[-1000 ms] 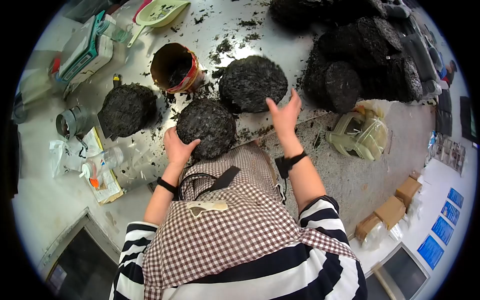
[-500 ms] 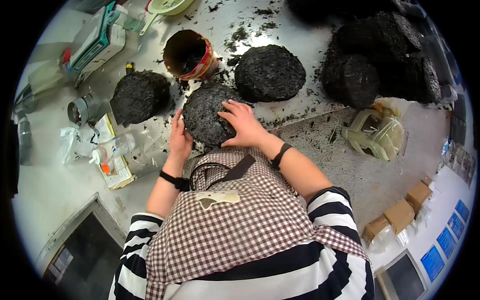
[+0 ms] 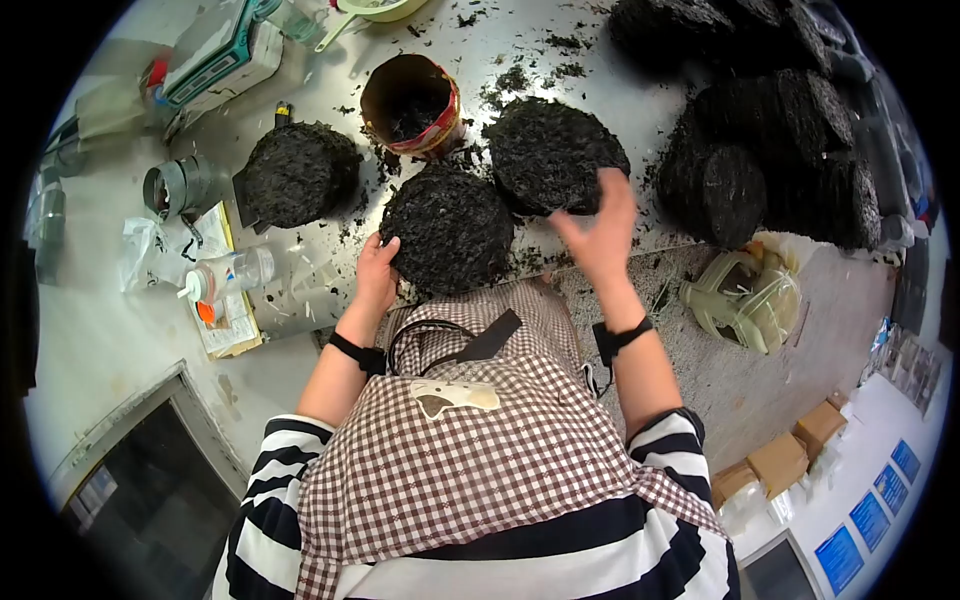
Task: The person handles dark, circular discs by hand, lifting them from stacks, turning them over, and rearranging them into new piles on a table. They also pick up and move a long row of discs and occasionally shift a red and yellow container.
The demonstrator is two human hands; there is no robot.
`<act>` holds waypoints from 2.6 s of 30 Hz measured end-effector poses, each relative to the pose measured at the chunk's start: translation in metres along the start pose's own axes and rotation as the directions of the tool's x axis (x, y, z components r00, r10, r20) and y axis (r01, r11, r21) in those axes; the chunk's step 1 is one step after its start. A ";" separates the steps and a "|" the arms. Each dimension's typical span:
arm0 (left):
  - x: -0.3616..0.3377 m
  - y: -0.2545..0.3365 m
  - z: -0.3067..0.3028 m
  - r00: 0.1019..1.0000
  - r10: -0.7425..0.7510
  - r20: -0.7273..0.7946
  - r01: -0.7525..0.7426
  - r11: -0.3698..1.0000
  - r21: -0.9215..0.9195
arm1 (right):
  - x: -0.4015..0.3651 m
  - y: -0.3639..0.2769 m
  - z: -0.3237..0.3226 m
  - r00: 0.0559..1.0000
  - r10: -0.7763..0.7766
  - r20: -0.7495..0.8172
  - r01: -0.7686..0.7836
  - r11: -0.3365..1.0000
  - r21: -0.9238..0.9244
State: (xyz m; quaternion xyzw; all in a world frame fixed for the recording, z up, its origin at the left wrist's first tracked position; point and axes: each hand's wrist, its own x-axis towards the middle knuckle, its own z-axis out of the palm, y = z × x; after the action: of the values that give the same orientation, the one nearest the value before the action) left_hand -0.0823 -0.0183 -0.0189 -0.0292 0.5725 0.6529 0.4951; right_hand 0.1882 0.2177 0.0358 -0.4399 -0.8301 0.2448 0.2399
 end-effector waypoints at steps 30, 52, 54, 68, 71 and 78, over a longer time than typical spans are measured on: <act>0.002 0.015 0.006 0.997 0.081 -0.020 -0.072 0.956 0.285 | -0.035 -0.076 0.098 0.704 -0.365 0.609 0.408 0.910 0.075; -0.046 0.050 0.048 0.962 0.158 0.222 -0.094 0.957 -0.276 | -0.021 -0.106 0.012 0.995 0.012 0.098 -0.037 0.966 0.258; -0.045 0.048 0.036 0.965 0.186 0.184 -0.133 0.954 -0.267 | 0.001 -0.056 -0.006 0.977 0.212 0.028 -0.214 0.962 0.170; -0.021 0.038 0.057 0.968 0.118 0.220 -0.049 0.954 -0.295 | 0.029 -0.005 0.047 0.838 0.336 0.430 -0.523 0.719 0.458; 0.001 0.027 0.064 0.994 -0.019 0.106 0.037 0.985 -0.170 | 0.036 -0.019 0.056 0.944 0.141 0.298 -0.236 0.921 0.311; 0.012 0.018 0.028 0.997 -0.021 0.072 0.034 0.980 -0.196 | 0.050 -0.027 0.082 0.886 0.285 0.366 -0.328 0.943 0.060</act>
State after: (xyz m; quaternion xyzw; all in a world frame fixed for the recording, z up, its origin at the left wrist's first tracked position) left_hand -0.0858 0.0135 -0.0043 -0.0633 0.4872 0.7000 0.5183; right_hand 0.0964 0.2302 -0.0009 -0.4993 -0.7633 0.4038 0.0714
